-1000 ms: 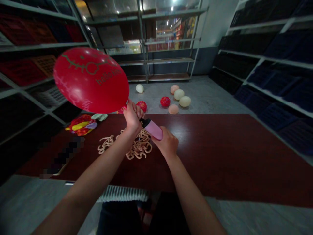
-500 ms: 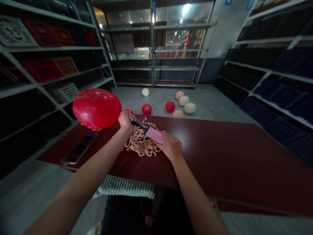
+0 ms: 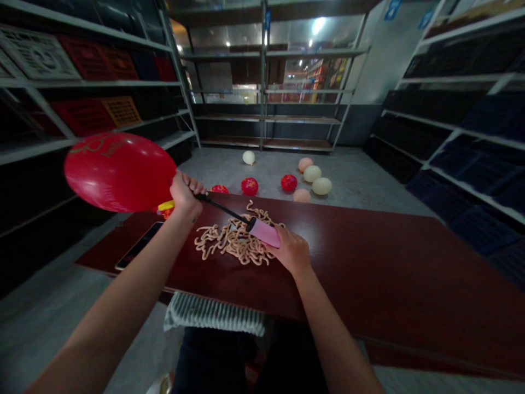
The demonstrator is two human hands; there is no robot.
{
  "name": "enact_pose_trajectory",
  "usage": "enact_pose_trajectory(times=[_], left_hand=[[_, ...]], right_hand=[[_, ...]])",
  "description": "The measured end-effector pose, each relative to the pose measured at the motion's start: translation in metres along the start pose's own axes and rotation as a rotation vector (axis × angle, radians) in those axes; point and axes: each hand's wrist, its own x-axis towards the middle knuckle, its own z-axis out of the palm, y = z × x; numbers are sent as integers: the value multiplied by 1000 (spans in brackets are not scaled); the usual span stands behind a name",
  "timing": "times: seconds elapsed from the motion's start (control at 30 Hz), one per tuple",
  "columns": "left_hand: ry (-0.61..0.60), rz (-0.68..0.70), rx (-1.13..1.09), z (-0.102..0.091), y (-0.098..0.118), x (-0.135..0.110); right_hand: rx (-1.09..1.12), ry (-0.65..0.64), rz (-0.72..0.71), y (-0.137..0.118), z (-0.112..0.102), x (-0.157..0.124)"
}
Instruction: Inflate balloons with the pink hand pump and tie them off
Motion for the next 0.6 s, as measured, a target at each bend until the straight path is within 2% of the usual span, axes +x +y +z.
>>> enact_pose_trajectory(times=[0.2,0.33,0.47,0.6], left_hand=[[-176,98,-6,57,-7,-26],[-299,96,52,89,-30,-43],[-387,67,108,103,-71,-64],[-399,-20,149,100,-110,-82]], right_hand=[[114,30,159,9,0,0],[181,30,242,13,2,2],[211,47,285,15,2,3],[174,61,360,15,0,3]])
